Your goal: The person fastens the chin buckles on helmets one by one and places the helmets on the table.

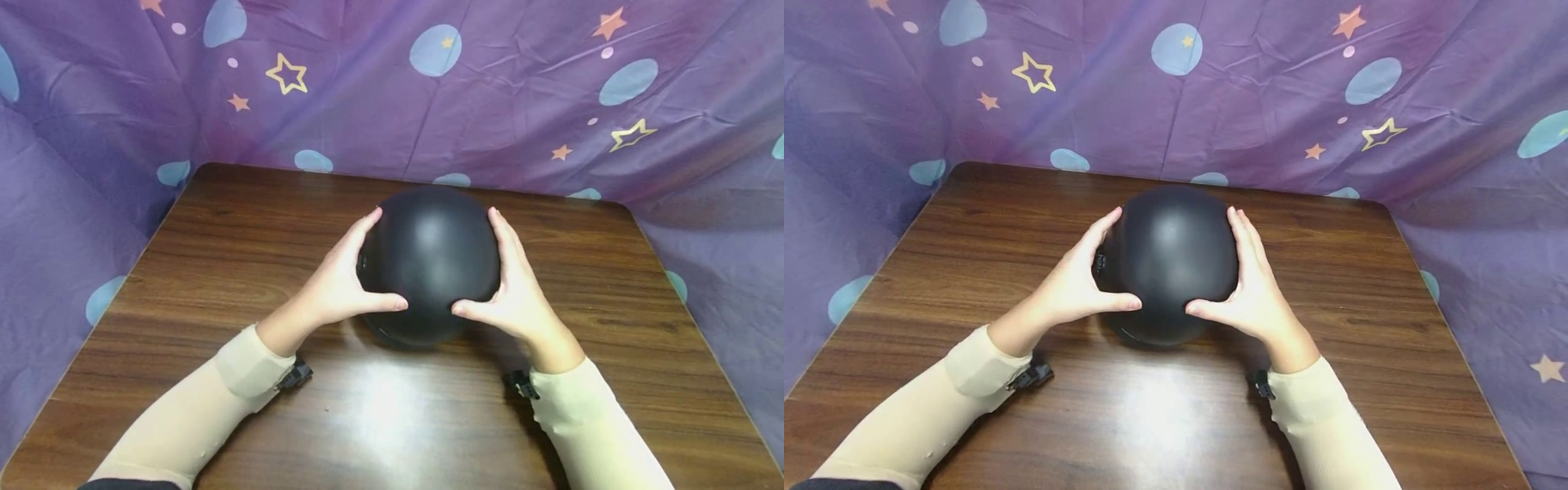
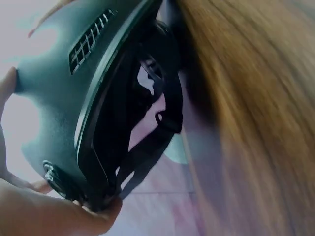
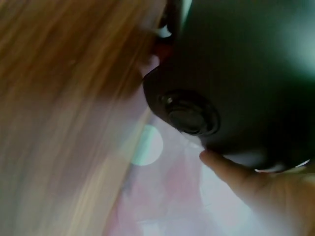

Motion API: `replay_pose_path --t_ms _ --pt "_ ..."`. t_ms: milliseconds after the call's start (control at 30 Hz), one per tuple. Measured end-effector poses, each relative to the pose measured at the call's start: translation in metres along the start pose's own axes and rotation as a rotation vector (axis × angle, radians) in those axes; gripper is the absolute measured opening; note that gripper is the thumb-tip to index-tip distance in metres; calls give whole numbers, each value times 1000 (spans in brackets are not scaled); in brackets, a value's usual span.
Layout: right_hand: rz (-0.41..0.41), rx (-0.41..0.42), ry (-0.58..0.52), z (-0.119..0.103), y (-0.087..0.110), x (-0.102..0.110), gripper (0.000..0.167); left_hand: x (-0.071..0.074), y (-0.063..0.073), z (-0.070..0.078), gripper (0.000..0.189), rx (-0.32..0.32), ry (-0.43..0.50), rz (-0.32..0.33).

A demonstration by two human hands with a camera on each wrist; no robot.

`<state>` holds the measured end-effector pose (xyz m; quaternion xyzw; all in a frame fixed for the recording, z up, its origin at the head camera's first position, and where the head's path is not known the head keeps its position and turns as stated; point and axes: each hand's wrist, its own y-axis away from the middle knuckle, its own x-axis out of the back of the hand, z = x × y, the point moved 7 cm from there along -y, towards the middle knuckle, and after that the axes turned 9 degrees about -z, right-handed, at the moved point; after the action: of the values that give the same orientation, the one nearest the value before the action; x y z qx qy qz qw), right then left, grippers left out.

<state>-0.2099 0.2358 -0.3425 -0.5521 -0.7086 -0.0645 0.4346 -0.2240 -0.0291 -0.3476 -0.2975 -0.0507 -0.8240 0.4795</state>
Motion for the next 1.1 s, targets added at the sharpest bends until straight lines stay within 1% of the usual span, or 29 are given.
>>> replay_pose_path --t_ms 67,233,333,433,567,633,700,800,867,1000,1067,1100 --pt "18 1 11 -3 0 1 140 -2 1 5 135 -21 -28 11" --pt "71 7 37 -15 0 4 136 -8 5 15 136 -36 -105 14" --pt "106 17 69 -27 1 5 130 -11 6 21 137 -47 -139 23" --pt "162 72 134 -45 0 6 121 -13 9 29 135 -64 -173 42" --pt "247 177 225 -72 0 6 113 -18 14 41 130 -98 -235 60" --pt "259 194 248 -81 0 7 113 -20 16 47 129 -122 -262 72" --pt "242 180 262 -85 1 9 115 -21 17 52 128 -145 -274 83" --pt "221 145 250 -83 1 10 117 -18 17 53 124 -177 -250 97" --pt "214 124 236 -80 1 11 118 -14 15 49 121 -194 -210 112" --pt "206 72 211 -73 2 12 117 -6 10 34 117 -227 -94 151" --pt "198 52 203 -71 3 13 117 -4 6 25 118 -237 -24 142" --pt "195 43 200 -70 3 14 118 -4 4 19 118 -242 22 125"
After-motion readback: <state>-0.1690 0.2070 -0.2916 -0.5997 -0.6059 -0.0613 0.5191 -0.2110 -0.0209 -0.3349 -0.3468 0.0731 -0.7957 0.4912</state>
